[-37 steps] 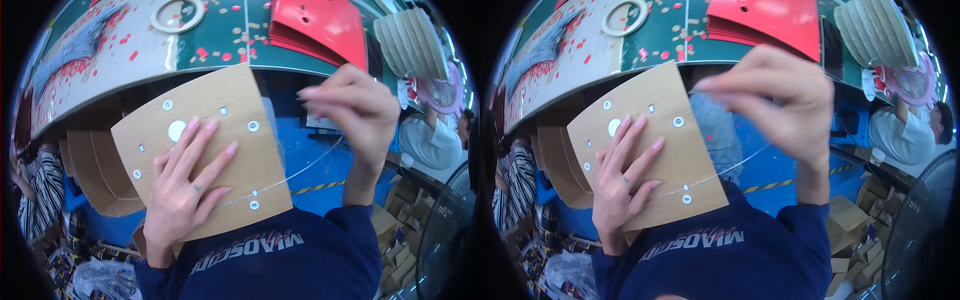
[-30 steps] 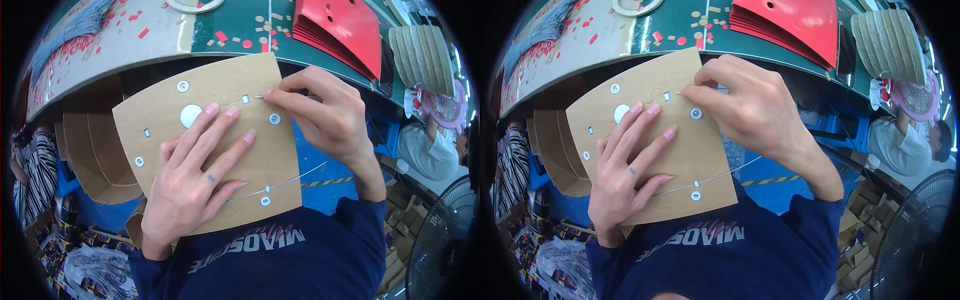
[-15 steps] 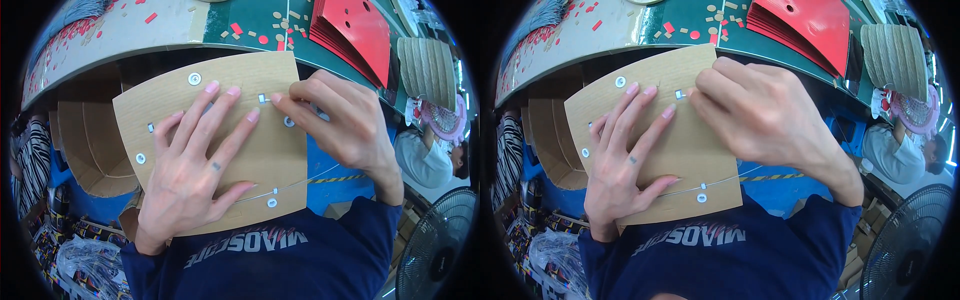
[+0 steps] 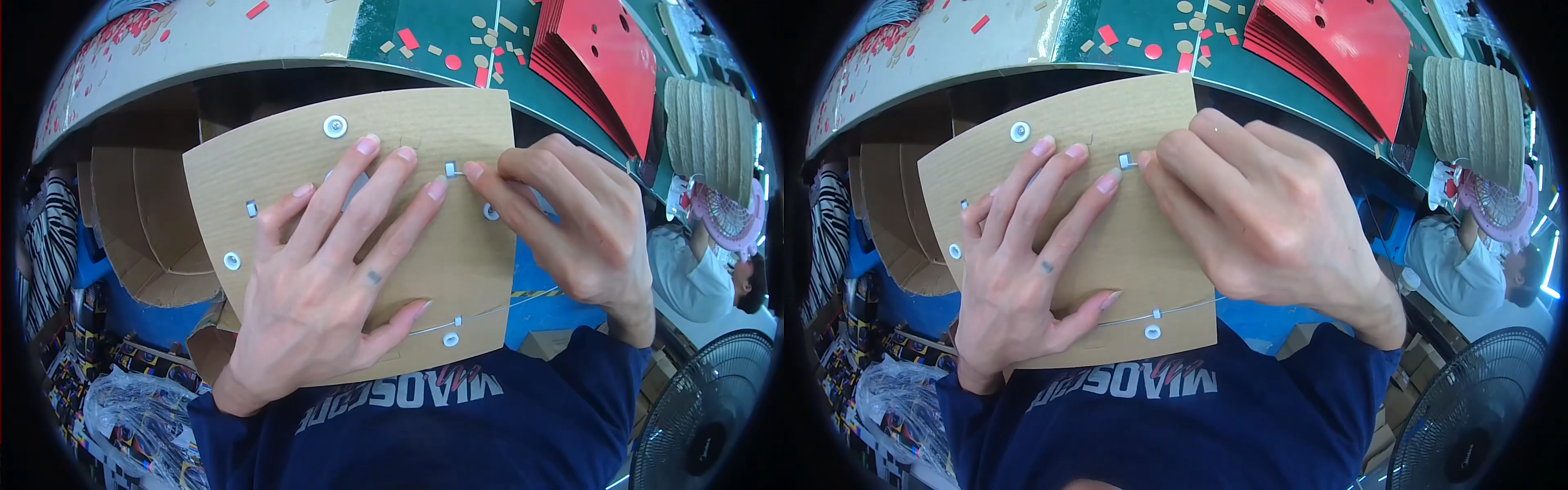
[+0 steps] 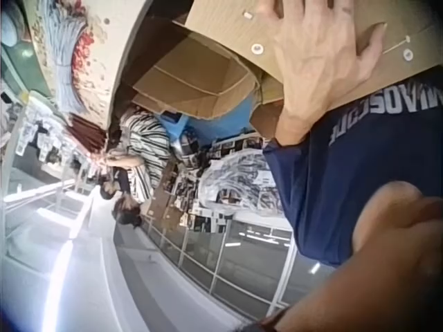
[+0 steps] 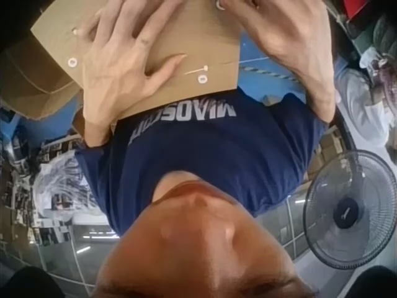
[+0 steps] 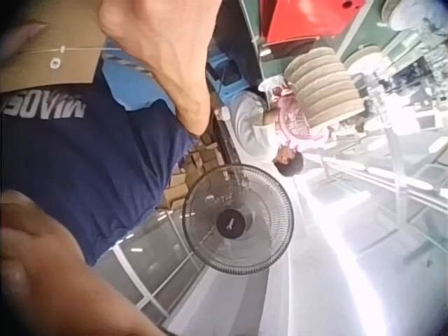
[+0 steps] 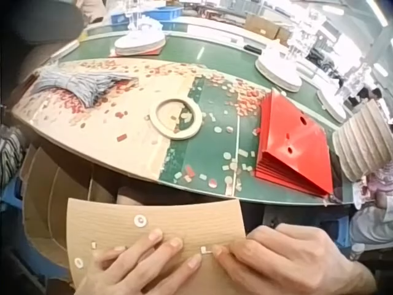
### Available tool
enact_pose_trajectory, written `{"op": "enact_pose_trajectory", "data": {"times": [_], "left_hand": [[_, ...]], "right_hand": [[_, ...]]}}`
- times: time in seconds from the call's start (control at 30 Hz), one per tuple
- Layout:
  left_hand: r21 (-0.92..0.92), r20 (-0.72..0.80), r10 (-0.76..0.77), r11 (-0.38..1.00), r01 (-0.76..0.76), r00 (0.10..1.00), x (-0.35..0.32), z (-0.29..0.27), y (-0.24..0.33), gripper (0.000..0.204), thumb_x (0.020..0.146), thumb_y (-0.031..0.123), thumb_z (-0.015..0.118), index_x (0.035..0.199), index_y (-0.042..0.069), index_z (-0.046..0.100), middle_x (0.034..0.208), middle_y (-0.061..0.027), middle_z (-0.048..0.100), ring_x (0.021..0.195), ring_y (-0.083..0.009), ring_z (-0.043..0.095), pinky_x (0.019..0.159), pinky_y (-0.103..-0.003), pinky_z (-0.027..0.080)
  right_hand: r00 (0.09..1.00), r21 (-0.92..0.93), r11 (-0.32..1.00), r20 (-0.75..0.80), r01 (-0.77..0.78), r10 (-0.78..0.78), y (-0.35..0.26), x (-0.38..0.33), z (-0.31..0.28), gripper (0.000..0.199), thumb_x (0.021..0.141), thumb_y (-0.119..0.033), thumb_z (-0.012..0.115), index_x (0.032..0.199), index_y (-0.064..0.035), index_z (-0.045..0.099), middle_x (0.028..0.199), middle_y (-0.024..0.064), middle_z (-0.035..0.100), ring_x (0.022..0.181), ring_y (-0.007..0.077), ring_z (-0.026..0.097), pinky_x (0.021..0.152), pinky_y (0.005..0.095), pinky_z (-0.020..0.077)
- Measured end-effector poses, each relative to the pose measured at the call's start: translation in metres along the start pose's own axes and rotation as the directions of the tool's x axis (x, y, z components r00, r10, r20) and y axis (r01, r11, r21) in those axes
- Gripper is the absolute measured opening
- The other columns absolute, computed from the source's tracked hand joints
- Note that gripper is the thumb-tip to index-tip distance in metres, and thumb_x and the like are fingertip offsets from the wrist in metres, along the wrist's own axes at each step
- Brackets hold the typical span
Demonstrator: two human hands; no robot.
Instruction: Assembling electrical components and wires into a fixture template.
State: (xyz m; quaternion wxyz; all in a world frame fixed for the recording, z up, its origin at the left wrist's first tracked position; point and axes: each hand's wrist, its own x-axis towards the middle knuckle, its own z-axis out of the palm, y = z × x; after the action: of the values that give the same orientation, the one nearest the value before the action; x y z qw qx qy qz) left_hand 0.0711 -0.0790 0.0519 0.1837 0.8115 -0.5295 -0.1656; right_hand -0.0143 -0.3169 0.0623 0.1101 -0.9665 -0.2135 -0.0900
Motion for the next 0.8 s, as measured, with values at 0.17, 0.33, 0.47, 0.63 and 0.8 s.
{"op": "enact_pose_trajectory", "data": {"times": [0.17, 0.33, 0.47, 0.63, 0.8], "left_hand": [[0.009, -0.002, 0.001, 1.0, -0.001, 1.0, 0.001, 0.003, -0.002, 0.083, 0.072, 0.045, 0.076, 0.147, 0.017, 0.057, 0.153, -0.0126, 0.048, 0.144, -0.0322, 0.043, 0.105, -0.043, 0.031], [0.017, -0.003, -0.009, 1.0, 0.009, 1.0, 0.002, 0.004, 0.002, 0.083, 0.072, 0.045, 0.076, 0.148, 0.018, 0.056, 0.154, -0.0133, 0.047, 0.144, -0.0324, 0.043, 0.106, -0.043, 0.031], [0.013, -0.015, -0.037, 0.999, 0.037, 0.999, 0.002, 0.005, 0.002, 0.085, 0.071, 0.045, 0.076, 0.149, 0.018, 0.054, 0.156, -0.015, 0.045, 0.144, -0.0325, 0.043, 0.107, -0.043, 0.031], [0.025, 0.004, -0.034, 0.999, 0.034, 0.999, 0.001, 0.004, 0.004, 0.086, 0.071, 0.046, 0.076, 0.15, 0.019, 0.053, 0.157, -0.0148, 0.044, 0.144, -0.032, 0.043, 0.108, -0.042, 0.03], [0.06, 0.015, -0.05, 0.997, 0.049, 0.999, 0.0, 0.005, 0.007, 0.085, 0.072, 0.047, 0.076, 0.15, 0.019, 0.054, 0.157, -0.0136, 0.045, 0.144, -0.0312, 0.044, 0.107, -0.042, 0.031]], "right_hand": [[0.999, 0.026, 0.999, 0.038, -0.033, 0.032, 0.003, 0.0, -0.001, 0.048, 0.058, -0.007, 0.069, 0.104, 0.0058, 0.073, 0.089, 0.0098, 0.062, 0.07, 0.0211, 0.062, 0.056, 0.031, 0.0509], [0.999, -0.025, 1.0, 0.035, -0.001, 0.001, 0.001, 0.004, -0.003, 0.048, 0.057, -0.006, 0.07, 0.103, 0.0067, 0.074, 0.09, 0.01, 0.062, 0.072, 0.0219, 0.062, 0.056, 0.0314, 0.05], [0.996, -0.016, 1.0, 0.089, 0.007, -0.005, 0.006, 0.008, -0.005, 0.05, 0.056, -0.007, 0.071, 0.103, 0.0072, 0.074, 0.091, 0.0103, 0.062, 0.074, 0.0229, 0.063, 0.056, 0.0316, 0.0484], [0.998, -0.048, 0.997, 0.016, 0.066, -0.065, 0.007, 0.002, 0.0, 0.051, 0.055, -0.007, 0.071, 0.104, 0.0075, 0.074, 0.092, 0.0108, 0.062, 0.076, 0.0235, 0.064, 0.056, 0.0317, 0.0477], [0.985, 0.011, 1.0, 0.17, 0.011, -0.013, -0.003, 0.009, -0.012, 0.051, 0.055, -0.008, 0.069, 0.103, 0.0078, 0.074, 0.092, 0.0115, 0.063, 0.075, 0.0236, 0.065, 0.056, 0.0319, 0.0491]]}}
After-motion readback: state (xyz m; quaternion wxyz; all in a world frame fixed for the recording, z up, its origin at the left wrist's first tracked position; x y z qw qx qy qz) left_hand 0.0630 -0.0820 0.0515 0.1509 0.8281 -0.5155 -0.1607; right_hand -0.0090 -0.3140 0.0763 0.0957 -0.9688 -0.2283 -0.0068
